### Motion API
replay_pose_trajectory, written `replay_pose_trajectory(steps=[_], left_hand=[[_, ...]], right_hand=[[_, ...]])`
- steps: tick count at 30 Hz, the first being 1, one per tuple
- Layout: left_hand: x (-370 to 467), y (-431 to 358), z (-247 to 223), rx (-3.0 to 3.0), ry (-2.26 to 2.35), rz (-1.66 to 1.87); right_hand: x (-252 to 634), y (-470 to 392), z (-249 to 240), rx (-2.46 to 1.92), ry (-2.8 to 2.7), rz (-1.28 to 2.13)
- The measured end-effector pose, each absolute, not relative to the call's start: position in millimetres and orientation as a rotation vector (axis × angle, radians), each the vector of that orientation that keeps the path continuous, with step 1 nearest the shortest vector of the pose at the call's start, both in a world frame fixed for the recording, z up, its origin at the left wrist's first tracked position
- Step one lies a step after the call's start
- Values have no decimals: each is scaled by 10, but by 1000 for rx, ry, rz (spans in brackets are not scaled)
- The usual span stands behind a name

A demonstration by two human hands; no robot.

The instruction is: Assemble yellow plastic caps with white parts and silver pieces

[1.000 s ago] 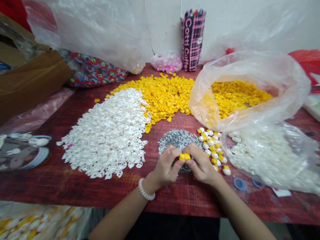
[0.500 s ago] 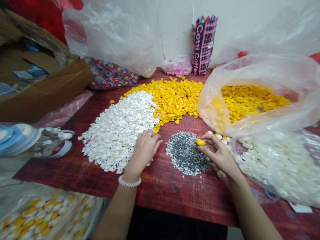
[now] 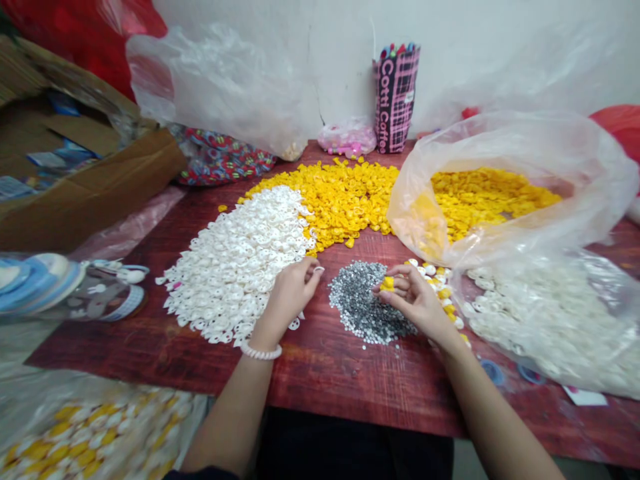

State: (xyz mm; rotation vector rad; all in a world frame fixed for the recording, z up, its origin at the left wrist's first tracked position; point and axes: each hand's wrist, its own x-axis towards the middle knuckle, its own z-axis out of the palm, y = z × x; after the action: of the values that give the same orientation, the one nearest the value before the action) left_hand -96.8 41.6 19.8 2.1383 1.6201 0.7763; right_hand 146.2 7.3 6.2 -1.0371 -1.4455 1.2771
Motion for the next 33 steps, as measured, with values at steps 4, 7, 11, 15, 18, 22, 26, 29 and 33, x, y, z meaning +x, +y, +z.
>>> replay_pose_trajectory(steps=[4,7,11,15,18,22,26,29,33], left_hand=[[-489,341,149,1570,1171,932],[-183,290,69,1458,1117,972],[-42,244,-8,1254,1027,980],[-89,201,-10,977,845,953],[-118,177,0,915,817,944],[-118,168,-18,978,843,929],[-128,153,-25,1091,879,973],[-145,137,-3,1134,891,1009],[-188,148,29,1206,871,941]], right_hand=[[1406,35,39,-1084,-1609,827],[1400,42,19,-1139,-1700,491],[1429,88,5,-1202,-1771,364],[1456,108,7,-1245,-1824,438],[1479,103,8,-1248,-1859,470],[1519,99,16,-1222,-1912,444],[1531,94,42,-1144,-1946,370],[1518,88,53,-1092,-1950,289],[1501,83,44,-1072,-1963,264]])
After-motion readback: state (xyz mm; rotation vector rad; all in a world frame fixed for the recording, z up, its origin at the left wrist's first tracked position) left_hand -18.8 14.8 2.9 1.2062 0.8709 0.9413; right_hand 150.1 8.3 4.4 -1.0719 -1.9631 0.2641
